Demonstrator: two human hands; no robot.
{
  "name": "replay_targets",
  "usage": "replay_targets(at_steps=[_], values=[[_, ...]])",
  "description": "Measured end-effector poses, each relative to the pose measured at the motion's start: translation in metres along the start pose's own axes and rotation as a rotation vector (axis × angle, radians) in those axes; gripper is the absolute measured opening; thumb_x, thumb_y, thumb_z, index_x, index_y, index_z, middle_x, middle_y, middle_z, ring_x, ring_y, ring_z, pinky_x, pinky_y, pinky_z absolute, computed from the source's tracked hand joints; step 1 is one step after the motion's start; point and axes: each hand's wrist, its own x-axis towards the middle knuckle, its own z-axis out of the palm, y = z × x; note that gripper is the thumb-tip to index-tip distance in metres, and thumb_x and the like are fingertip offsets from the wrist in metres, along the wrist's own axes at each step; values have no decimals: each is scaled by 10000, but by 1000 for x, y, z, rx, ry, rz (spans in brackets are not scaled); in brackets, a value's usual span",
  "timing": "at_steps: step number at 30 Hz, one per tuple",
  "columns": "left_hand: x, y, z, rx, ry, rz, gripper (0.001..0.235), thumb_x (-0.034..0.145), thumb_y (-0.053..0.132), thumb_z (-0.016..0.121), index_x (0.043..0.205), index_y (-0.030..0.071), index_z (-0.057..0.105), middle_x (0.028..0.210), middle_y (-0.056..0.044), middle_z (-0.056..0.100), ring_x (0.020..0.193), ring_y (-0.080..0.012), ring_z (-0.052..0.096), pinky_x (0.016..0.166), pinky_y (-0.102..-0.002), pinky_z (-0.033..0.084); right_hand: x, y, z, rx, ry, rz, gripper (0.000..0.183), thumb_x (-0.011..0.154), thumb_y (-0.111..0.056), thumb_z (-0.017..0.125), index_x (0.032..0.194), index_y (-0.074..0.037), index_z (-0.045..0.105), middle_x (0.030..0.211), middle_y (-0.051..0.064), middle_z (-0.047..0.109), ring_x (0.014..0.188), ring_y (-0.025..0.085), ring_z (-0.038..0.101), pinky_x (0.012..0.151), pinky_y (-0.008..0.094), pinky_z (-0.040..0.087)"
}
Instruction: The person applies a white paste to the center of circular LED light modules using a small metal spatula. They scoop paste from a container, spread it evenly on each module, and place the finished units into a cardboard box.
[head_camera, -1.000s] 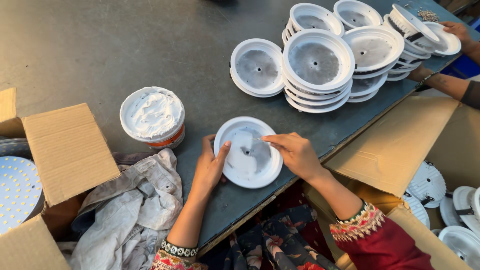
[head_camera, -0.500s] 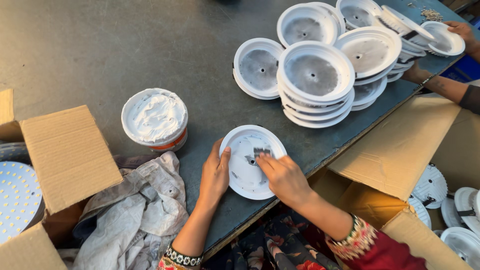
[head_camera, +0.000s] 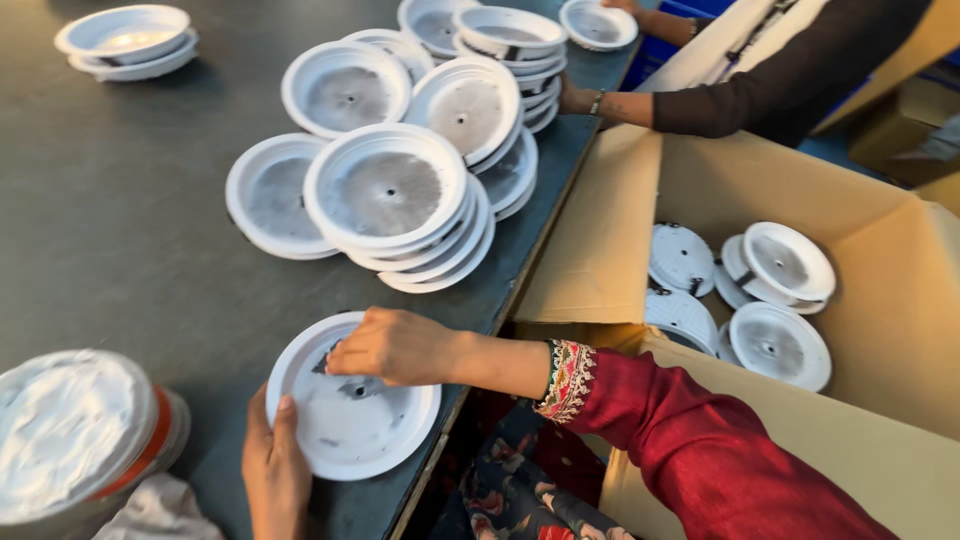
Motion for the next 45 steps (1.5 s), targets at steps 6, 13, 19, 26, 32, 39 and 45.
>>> replay_targets(at_steps=[6, 13, 19, 26, 32, 39, 45], values=[[0, 13, 2, 14, 16, -73, 474, 1061, 326, 482, 1408, 12, 551, 1206, -187, 675, 1077, -229, 645, 954, -338, 478, -34, -39, -42, -83, 17, 13, 251, 958, -66, 665, 1203, -85, 713, 1224, 50, 742, 1139, 181, 718, 903, 340, 517], [-4, 6, -4, 46, 30, -33, 452, 1022, 386, 495, 1341, 76, 577, 1157, -183, 720, 1057, -250, 685, 933, -357, 498, 13, -26, -84, 346, 167, 201, 262, 911, -19, 699, 1159, -86, 747, 1127, 90, 772, 893, 228, 737, 797, 345, 574], [-1, 18, -3, 126, -71, -63, 476, 989, 447, 527, 1323, 108, 529, 1055, -217, 737, 938, -370, 740, 825, -457, 560, 130, -49, -117, 504, 108, -99, 363, 904, 87, 678, 1234, -59, 717, 1218, 105, 755, 1038, 189, 761, 856, 300, 620], [1, 28, -2, 74, -90, -149, 432, 984, 387, 496, 1313, 114, 555, 1050, -255, 737, 997, -420, 720, 880, -484, 545, 238, -69, -66, 178, -20, -428, 196, 912, -22, 737, 1084, -103, 785, 1024, 27, 778, 894, 206, 724, 888, 372, 509], [-8, 44, -9, 42, -83, -146, 434, 997, 386, 480, 1304, 89, 559, 1043, -246, 742, 996, -411, 720, 894, -487, 534, 264, -70, -29, -169, -51, -580, 276, 842, 23, 699, 1039, -145, 794, 977, -28, 784, 871, 145, 720, 915, 338, 498], [-9, 50, -12, 49, -100, -201, 443, 992, 392, 475, 1313, 98, 556, 1049, -243, 741, 1000, -403, 724, 906, -478, 535, 268, -65, -35, -37, -213, -537, 234, 804, -40, 748, 997, -153, 815, 925, 24, 791, 832, 204, 729, 860, 370, 512], [-6, 46, -10, 77, -93, -159, 448, 999, 395, 478, 1322, 93, 552, 1092, -252, 731, 1054, -418, 698, 923, -482, 525, 248, -36, -44, 482, -102, -91, 190, 944, -59, 733, 1118, -116, 784, 1033, 56, 791, 904, 175, 743, 813, 309, 569]])
